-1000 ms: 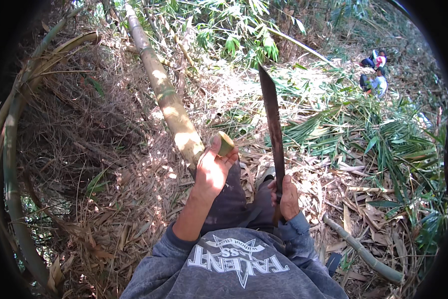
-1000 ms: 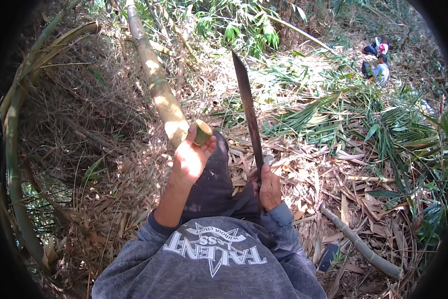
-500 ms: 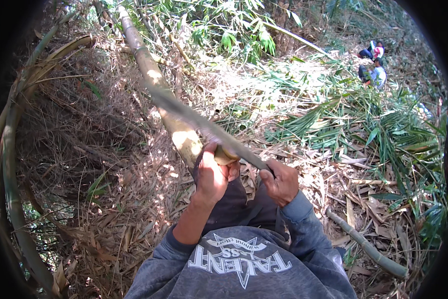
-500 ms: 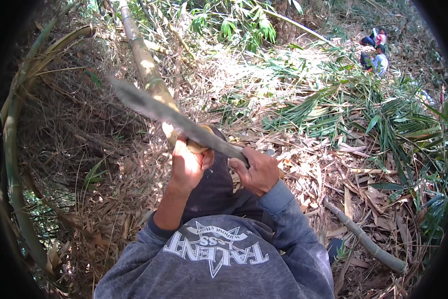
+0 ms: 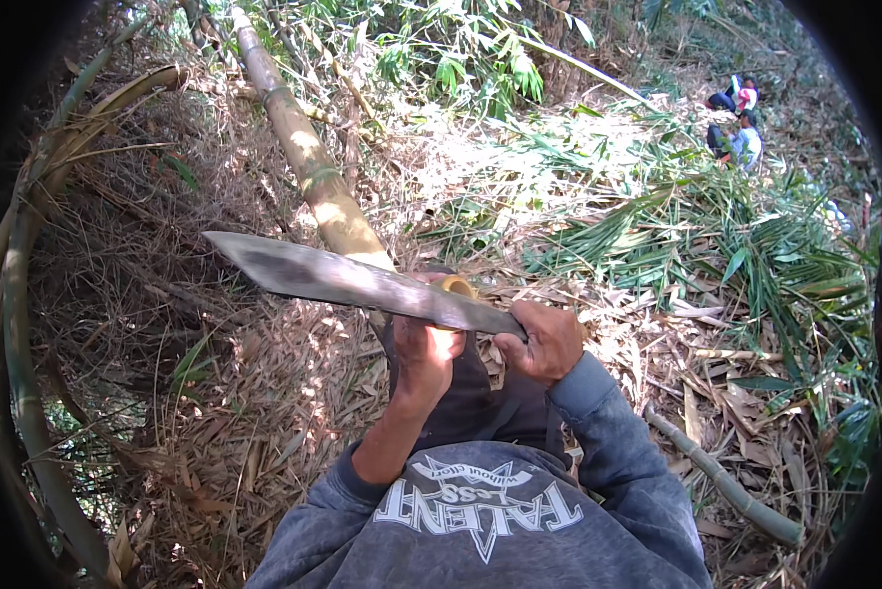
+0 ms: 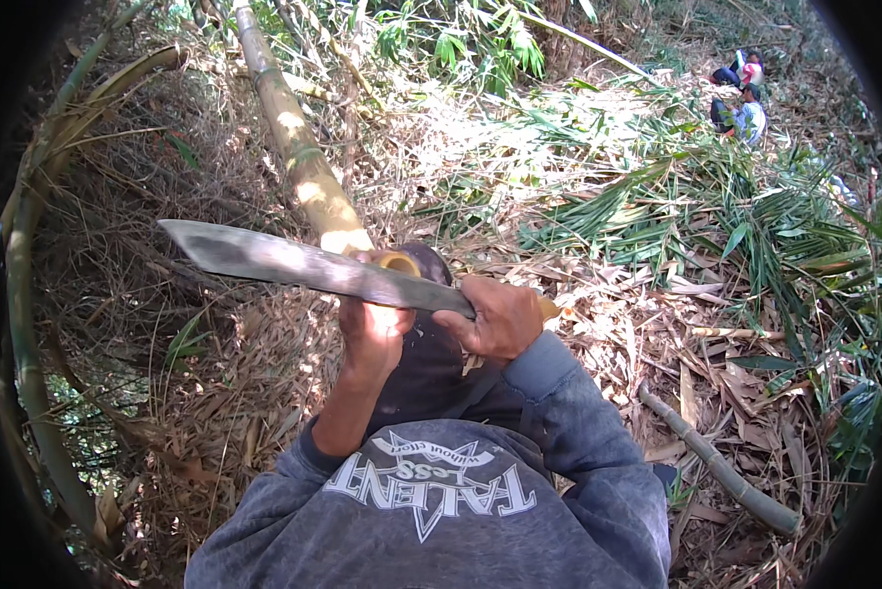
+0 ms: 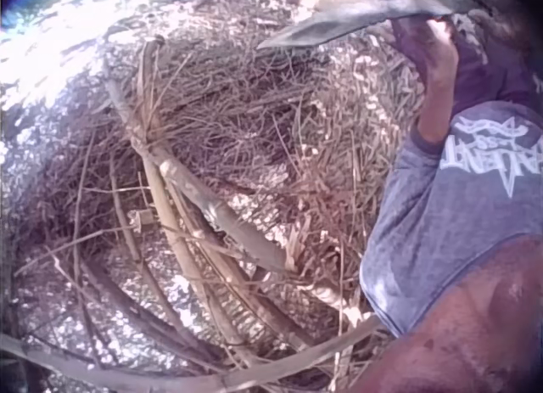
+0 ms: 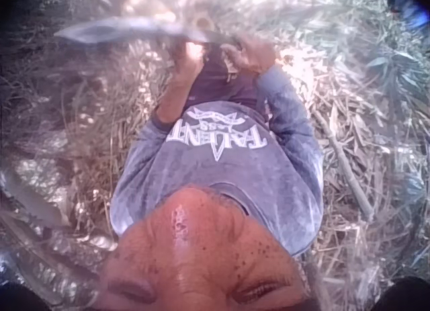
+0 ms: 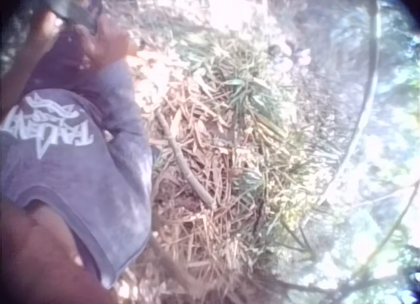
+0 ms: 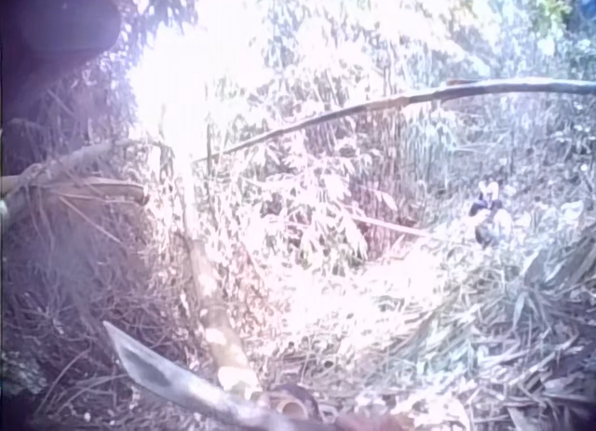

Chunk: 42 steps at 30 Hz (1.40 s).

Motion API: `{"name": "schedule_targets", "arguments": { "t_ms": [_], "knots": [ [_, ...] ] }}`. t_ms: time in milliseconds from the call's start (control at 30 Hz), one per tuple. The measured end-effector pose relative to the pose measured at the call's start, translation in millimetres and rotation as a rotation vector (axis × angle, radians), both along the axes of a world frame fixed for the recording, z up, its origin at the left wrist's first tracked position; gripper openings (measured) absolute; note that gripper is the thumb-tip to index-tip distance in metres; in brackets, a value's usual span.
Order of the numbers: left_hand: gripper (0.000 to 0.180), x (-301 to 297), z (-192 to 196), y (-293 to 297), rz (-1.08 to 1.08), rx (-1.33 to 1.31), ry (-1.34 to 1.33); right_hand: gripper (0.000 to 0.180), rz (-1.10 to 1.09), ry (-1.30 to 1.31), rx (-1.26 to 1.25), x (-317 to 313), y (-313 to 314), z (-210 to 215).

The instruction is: The person uses a machete to cut a section of bamboo in a forest. They position the blade against the bamboo stalk and strike it repeatedly to sever the piece. The person then holds the cut bamboo segment and continues to use the machete to trim and shape the ends.

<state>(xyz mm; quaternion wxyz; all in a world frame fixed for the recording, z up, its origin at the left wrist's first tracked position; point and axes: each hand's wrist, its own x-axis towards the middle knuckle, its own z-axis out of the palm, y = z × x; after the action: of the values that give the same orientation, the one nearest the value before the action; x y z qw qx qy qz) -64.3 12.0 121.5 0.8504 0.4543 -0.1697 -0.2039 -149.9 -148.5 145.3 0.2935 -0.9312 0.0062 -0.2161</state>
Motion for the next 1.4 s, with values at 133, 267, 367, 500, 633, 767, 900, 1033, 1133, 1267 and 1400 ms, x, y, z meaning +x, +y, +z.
{"name": "schedule_targets", "arguments": {
  "t_ms": [133, 267, 367, 500, 633, 767, 900, 1033, 1133, 1267, 1400],
  "knots": [
    [0.039, -1.0, 31.8, 2.2, 0.478, 0.099, 0.075, 0.033, -0.260, 0.124, 0.263, 1.2, -22.5, -52.9],
    [0.043, 21.5, 96.3, 25.3, 0.190, -0.120, 0.124, 0.037, -0.482, 0.355, 0.074, -59.8, -93.4, -122.5],
    [0.053, 28.4, 76.6, 20.6, -0.153, -0.186, 0.455, 0.050, -0.497, 0.205, 0.269, -55.8, -57.6, -74.5],
    [0.059, 24.3, 83.0, 11.6, -0.260, -0.163, 0.578, 0.041, -0.231, -0.090, 0.097, -34.5, -33.1, -40.6],
    [0.059, 26.2, 69.9, 10.4, -0.270, -0.170, 0.632, 0.043, -0.139, -0.038, 0.254, -16.7, -8.2, 3.3],
    [0.058, 23.9, 56.2, 13.2, -0.173, -0.148, 0.615, 0.043, 0.003, -0.070, 0.169, -5.7, 2.2, 12.8],
    [0.051, 19.4, 72.5, 3.2, 0.001, -0.111, 0.738, 0.045, 0.030, -0.135, 0.033, -2.5, 11.6, 20.4],
    [0.049, 21.9, 49.1, 9.5, -0.074, -0.232, 0.625, 0.045, 0.049, -0.150, 0.016, -2.6, 9.7, 17.6],
    [0.046, 21.5, 54.0, 10.6, -0.140, -0.228, 0.617, 0.045, 0.040, -0.147, 0.035, -3.6, 8.6, 16.1],
    [0.040, 17.6, 52.9, 11.7, -0.074, -0.155, 0.583, 0.045, 0.042, -0.135, 0.061, -6.2, 7.0, 14.8],
    [0.036, 12.2, 52.6, 10.7, 0.018, -0.052, 0.462, 0.046, 0.042, -0.121, 0.033, -6.9, 5.9, 10.1]
  ]
}}
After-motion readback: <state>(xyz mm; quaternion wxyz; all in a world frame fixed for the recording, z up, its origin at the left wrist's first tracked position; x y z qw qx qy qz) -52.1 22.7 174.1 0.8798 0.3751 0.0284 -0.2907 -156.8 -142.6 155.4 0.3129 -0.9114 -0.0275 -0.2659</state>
